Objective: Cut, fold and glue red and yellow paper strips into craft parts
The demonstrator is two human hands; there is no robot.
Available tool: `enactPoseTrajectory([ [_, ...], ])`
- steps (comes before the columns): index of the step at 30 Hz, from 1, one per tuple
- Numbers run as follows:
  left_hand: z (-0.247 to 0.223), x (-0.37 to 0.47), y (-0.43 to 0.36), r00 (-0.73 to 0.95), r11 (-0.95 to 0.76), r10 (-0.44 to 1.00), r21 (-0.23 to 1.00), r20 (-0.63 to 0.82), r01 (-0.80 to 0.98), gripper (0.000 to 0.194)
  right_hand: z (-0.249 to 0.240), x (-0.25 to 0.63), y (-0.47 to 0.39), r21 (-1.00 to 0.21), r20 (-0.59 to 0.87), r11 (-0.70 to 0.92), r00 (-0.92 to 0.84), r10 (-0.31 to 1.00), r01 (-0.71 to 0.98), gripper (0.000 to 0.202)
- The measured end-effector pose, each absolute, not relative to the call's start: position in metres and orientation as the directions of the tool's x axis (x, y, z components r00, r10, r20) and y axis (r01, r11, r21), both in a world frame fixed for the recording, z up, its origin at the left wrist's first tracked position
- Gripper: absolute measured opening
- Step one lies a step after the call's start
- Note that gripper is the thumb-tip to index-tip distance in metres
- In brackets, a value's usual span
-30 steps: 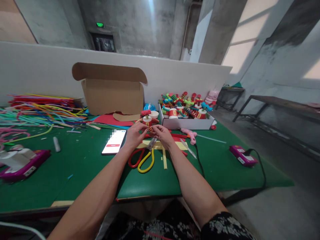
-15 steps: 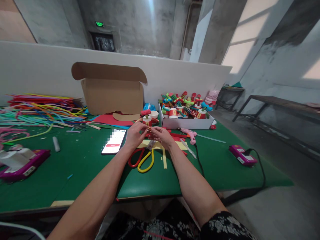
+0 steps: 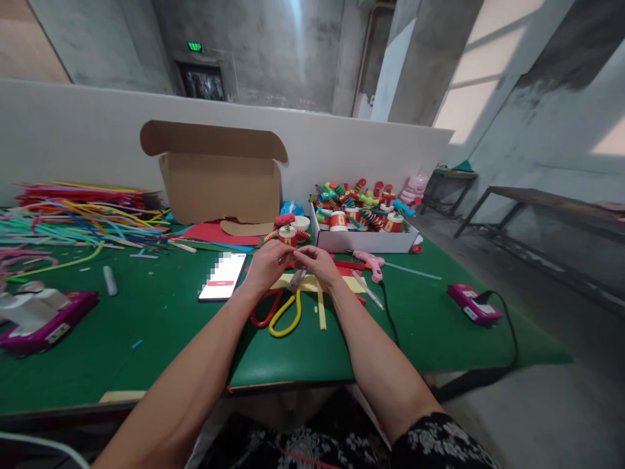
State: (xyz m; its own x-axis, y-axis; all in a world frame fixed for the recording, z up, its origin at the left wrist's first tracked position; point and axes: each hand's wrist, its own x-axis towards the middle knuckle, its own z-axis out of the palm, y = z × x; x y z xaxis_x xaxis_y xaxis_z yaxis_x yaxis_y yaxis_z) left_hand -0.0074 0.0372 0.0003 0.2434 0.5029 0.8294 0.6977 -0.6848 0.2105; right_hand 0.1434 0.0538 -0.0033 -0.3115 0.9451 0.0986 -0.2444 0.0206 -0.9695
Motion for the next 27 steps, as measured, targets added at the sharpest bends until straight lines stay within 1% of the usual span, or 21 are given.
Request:
enactPoseTrajectory([
  [3, 0.0019, -0.0087, 0.0363, 0.209, -0.66, 0.531, 0.246, 0.821, 0.71, 0.014, -0.0023, 0.1435, 0.0541, -0.958, 0.072, -0.024, -0.32, 0.945, -0.287, 0.033],
  [6, 0.0036, -0.0095, 0.0348, 0.178, -0.652, 0.519, 0.252, 0.836, 0.715, 0.013, -0.0021, 0.1436, 0.0541, -0.92, -0.009, -0.164, -0.397, 0.918, -0.356, 0.035],
  [9, 0.0039, -0.0092, 0.0343, 0.163, -0.643, 0.488, 0.227, 0.858, 0.731, 0.013, -0.0029, 0.1437, 0.0527, -0.895, -0.062, -0.26, -0.475, 0.878, -0.364, 0.033],
  [14, 0.0029, -0.0091, 0.0353, 0.154, -0.635, 0.467, 0.209, 0.871, 0.744, 0.013, -0.0037, 0.1445, 0.0503, -0.909, -0.039, -0.239, -0.501, 0.865, -0.342, 0.026],
  [19, 0.0024, -0.0095, 0.0357, 0.159, -0.648, 0.471, 0.219, 0.868, 0.729, 0.013, -0.0036, 0.1445, 0.0509, -0.906, -0.072, -0.263, -0.492, 0.867, -0.332, 0.027],
  [24, 0.001, -0.0078, 0.0362, 0.165, -0.652, 0.498, 0.242, 0.851, 0.719, 0.014, -0.003, 0.1446, 0.0507, -0.904, -0.057, -0.254, -0.491, 0.869, -0.344, 0.024],
  [27, 0.0011, -0.0079, 0.0361, 0.156, -0.65, 0.499, 0.249, 0.853, 0.718, 0.014, -0.002, 0.1456, 0.0501, -0.903, -0.083, -0.274, -0.491, 0.867, -0.331, 0.024],
])
